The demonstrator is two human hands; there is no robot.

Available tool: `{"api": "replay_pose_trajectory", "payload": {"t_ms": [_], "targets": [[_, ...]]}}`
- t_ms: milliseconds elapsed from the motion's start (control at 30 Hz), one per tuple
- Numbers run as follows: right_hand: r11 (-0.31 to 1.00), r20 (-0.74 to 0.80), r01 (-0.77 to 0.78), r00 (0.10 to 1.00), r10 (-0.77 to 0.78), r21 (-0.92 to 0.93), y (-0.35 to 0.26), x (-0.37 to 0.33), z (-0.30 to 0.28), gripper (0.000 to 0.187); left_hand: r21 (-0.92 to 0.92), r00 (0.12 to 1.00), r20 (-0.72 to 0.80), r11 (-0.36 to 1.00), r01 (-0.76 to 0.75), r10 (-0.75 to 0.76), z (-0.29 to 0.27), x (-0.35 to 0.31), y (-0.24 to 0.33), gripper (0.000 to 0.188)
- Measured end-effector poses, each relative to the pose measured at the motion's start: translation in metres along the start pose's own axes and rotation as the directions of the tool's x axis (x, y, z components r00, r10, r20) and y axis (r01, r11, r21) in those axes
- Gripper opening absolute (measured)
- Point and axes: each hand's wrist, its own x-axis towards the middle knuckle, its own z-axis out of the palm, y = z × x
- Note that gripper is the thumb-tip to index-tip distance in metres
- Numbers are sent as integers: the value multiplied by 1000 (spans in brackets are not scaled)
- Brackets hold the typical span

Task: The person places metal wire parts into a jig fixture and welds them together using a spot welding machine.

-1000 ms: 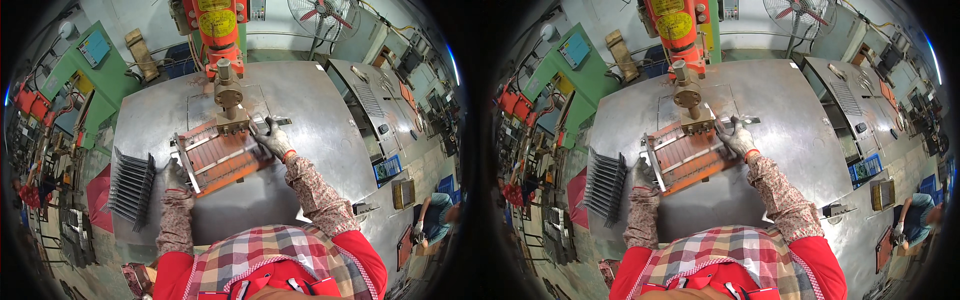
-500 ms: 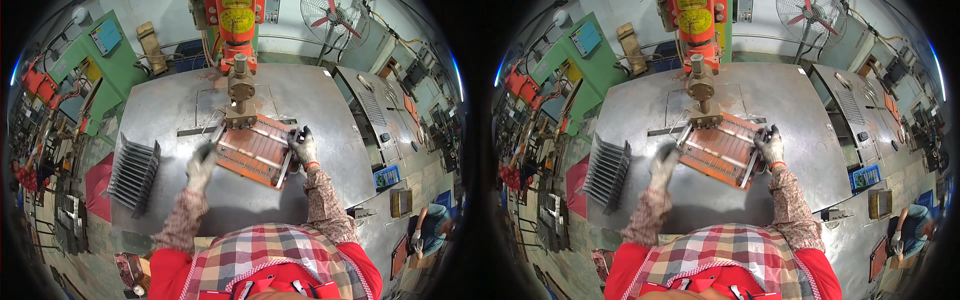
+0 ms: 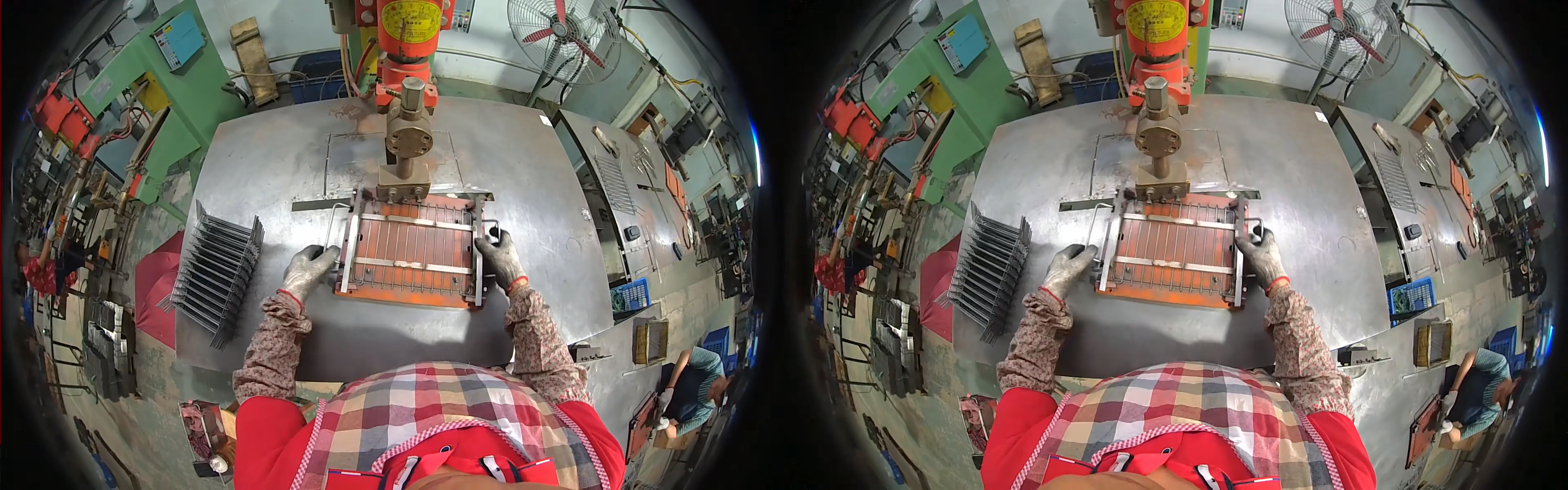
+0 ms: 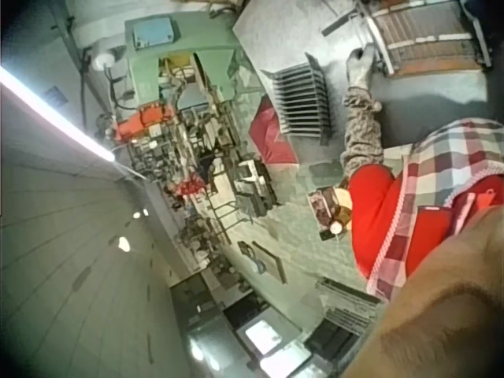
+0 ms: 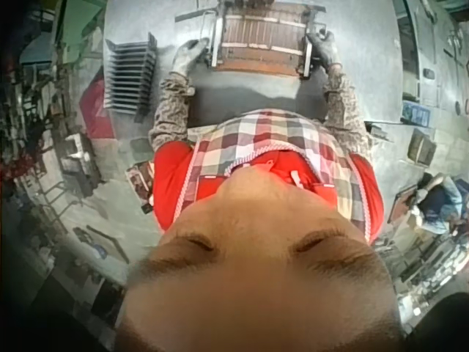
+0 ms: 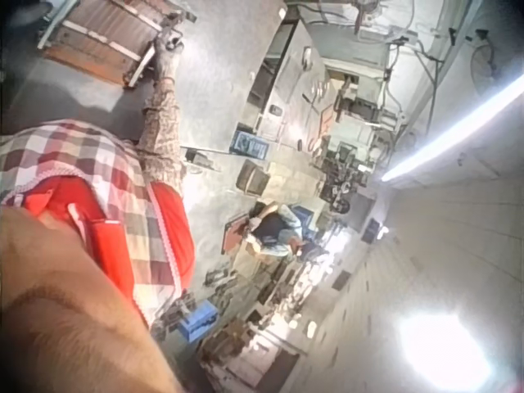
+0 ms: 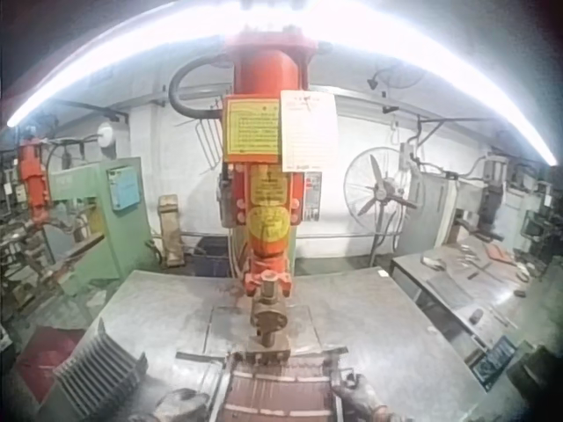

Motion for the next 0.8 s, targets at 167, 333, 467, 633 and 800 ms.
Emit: {"api": "replay_pose_trajectory", "payload": {"t_ms": [167, 333, 467, 633, 800], "targets": [[985, 79, 62, 996, -49, -160, -19, 45, 14, 64, 554, 968, -243, 828, 85, 63, 26, -8, 42, 64], [988, 148, -6, 989, 30, -156, -26, 61, 12, 65, 372, 974, -225, 923, 94, -9, 27, 8, 34, 65], [967, 119, 43, 993, -13, -253, -24, 63, 1, 65, 249, 981, -173, 960, 129, -87, 39, 2, 45, 61], [963, 123, -70, 987, 105, -259, -35, 56, -29, 45, 317, 982, -190, 945, 75, -14, 65, 7, 45, 60], [972, 111, -45, 991, 72, -231, -22, 61, -29, 44, 209, 988, -143, 975, 79, -49, 66, -1, 54, 60]]}}
